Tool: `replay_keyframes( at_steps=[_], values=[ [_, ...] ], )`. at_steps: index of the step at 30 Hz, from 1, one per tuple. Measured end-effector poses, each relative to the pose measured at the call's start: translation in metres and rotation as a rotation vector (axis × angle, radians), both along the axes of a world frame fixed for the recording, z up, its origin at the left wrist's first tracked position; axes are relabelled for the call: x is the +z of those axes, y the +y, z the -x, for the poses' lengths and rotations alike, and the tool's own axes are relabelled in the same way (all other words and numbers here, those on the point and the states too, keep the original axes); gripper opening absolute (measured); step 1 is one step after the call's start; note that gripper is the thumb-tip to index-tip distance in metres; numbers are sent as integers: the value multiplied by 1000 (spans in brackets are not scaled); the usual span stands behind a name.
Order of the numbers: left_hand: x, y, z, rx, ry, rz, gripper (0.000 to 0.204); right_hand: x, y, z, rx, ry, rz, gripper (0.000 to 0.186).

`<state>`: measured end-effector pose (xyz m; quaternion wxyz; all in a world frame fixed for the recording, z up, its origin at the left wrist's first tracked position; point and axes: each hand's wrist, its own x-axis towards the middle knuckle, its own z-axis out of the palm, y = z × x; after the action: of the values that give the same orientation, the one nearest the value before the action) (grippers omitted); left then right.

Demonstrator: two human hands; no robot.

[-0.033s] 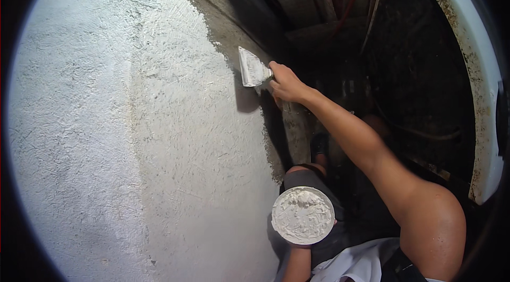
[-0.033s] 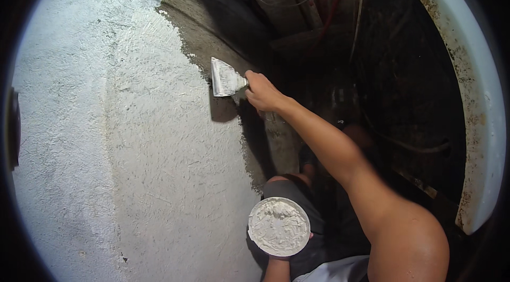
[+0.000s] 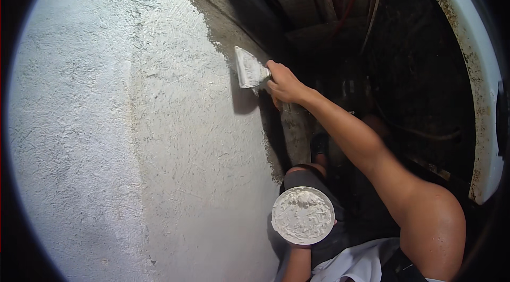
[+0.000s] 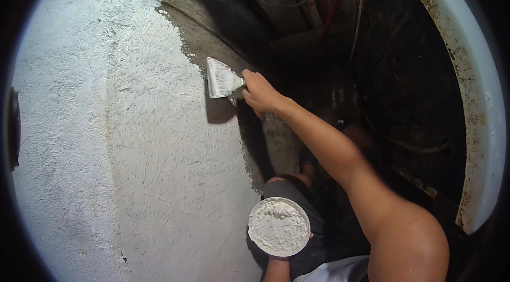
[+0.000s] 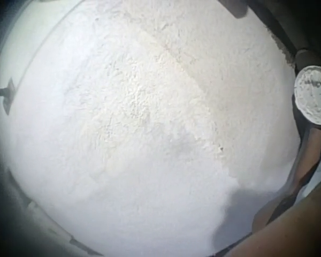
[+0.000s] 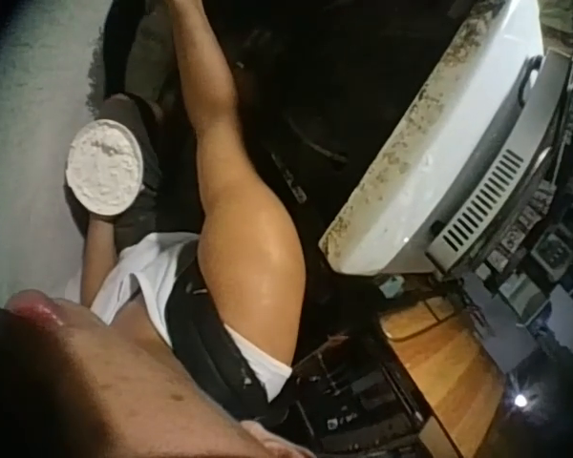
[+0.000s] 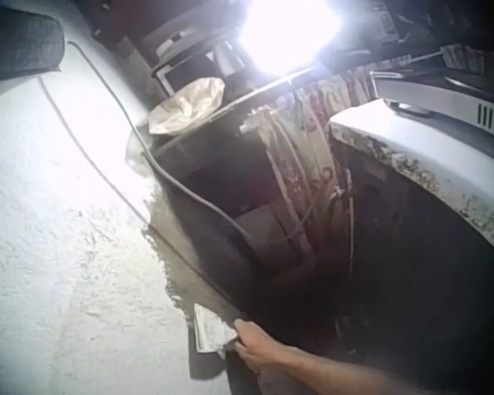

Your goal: Applying plaster to a wall using a putty knife.

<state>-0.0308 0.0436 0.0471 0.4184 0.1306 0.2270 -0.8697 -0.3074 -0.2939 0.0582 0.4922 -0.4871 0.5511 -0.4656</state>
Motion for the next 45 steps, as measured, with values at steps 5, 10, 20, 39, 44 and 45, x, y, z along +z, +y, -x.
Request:
replay_keyframes(
  at_steps=[5, 10, 20, 39, 44, 45],
  values=[
    [-1, 2, -8, -254, -731, 87, 102, 32, 6, -23, -134, 390, 220, 16],
    [-11, 6, -11, -178, -663, 102, 101, -4, -5, -17, -255, 577, 264, 18],
    [-16, 2, -11, -67, -18, -10, 98, 33, 6, -14, -235, 393, 239, 27],
    [-23, 5, -17, -162, -447, 6, 108, -21, 8, -14, -292, 508, 126, 22],
    [-18, 6, -15, -240, -806, 119, 108, 22, 7, -29, -211, 438, 188, 20],
    [-18, 6, -14, -261, -874, 144, 107, 16, 7, -31, -236, 468, 207, 20]
  ],
)
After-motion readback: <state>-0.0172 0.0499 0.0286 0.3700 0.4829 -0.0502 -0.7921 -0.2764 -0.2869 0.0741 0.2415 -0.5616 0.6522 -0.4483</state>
